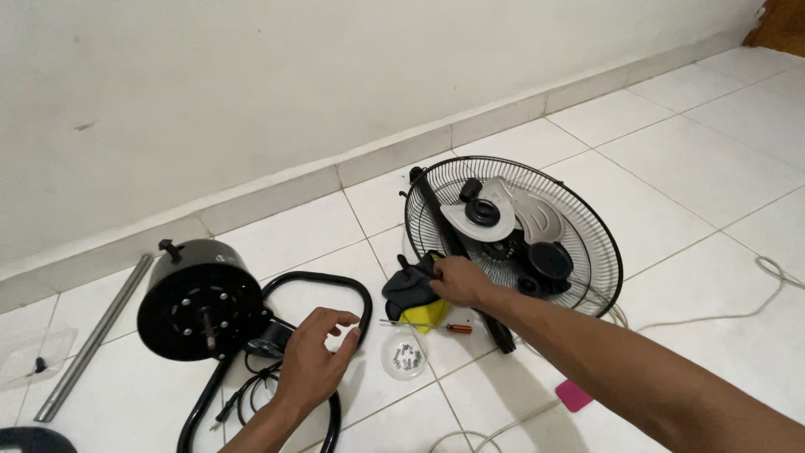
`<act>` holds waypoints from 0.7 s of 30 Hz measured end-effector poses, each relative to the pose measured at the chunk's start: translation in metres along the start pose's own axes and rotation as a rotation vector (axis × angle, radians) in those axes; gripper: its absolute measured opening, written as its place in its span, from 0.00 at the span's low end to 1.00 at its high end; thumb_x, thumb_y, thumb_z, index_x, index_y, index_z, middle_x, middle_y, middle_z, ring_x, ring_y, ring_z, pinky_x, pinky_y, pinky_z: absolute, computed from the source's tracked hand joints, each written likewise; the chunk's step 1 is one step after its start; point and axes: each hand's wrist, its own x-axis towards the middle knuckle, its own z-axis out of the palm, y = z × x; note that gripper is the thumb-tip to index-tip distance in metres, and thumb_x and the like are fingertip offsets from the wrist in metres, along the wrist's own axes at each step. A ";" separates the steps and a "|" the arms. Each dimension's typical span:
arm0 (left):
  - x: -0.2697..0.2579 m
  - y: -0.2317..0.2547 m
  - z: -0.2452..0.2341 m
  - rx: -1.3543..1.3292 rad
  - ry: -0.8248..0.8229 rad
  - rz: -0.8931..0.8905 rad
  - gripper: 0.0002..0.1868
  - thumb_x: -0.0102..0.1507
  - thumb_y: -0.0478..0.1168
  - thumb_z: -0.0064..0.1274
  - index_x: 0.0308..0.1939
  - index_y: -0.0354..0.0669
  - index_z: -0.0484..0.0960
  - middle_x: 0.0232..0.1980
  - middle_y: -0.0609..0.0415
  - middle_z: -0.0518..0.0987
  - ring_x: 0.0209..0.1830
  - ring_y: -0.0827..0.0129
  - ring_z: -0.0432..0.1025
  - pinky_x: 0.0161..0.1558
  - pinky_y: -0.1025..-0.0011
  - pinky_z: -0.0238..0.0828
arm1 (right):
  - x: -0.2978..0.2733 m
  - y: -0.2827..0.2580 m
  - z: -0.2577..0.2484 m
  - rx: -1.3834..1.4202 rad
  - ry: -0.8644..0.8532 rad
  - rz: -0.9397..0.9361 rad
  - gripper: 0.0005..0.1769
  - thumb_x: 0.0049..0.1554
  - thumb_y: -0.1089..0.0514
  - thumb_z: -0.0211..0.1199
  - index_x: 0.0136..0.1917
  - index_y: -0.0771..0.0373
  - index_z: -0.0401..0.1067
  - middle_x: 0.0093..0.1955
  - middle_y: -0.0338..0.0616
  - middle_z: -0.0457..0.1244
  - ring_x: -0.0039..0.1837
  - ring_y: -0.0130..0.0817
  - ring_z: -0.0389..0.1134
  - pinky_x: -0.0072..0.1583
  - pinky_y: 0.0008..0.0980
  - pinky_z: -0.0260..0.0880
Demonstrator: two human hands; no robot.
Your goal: The person assembles an electric fan on a tiled floor. They use a screwdriver to secure the motor to the base, then attach the fan blades and the front grille.
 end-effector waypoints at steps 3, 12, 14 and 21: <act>-0.011 -0.002 -0.009 0.031 -0.006 -0.017 0.13 0.59 0.42 0.58 0.46 0.44 0.85 0.46 0.56 0.82 0.42 0.65 0.76 0.37 0.67 0.77 | -0.005 -0.014 0.009 0.052 -0.175 -0.070 0.22 0.51 0.50 0.67 0.52 0.69 0.75 0.50 0.57 0.69 0.54 0.51 0.71 0.56 0.44 0.71; -0.062 -0.016 -0.036 0.182 -0.244 -0.012 0.14 0.61 0.46 0.57 0.47 0.45 0.84 0.46 0.54 0.81 0.45 0.66 0.75 0.49 0.65 0.72 | -0.007 -0.011 -0.030 -0.337 -0.420 -0.083 0.28 0.53 0.48 0.64 0.66 0.54 0.73 0.62 0.51 0.68 0.63 0.48 0.69 0.64 0.41 0.69; -0.069 -0.017 -0.038 0.217 -0.323 -0.033 0.14 0.62 0.47 0.55 0.48 0.46 0.84 0.48 0.55 0.80 0.45 0.66 0.75 0.48 0.64 0.72 | -0.008 0.004 -0.057 -0.521 -0.421 -0.051 0.25 0.56 0.44 0.62 0.62 0.57 0.77 0.60 0.50 0.71 0.62 0.49 0.72 0.64 0.43 0.71; -0.076 -0.024 -0.035 0.222 -0.398 -0.023 0.15 0.62 0.47 0.55 0.49 0.46 0.83 0.47 0.54 0.79 0.44 0.65 0.75 0.48 0.64 0.72 | -0.040 0.109 -0.136 -0.399 -0.259 0.359 0.28 0.60 0.43 0.61 0.72 0.51 0.70 0.65 0.48 0.70 0.65 0.45 0.73 0.68 0.44 0.70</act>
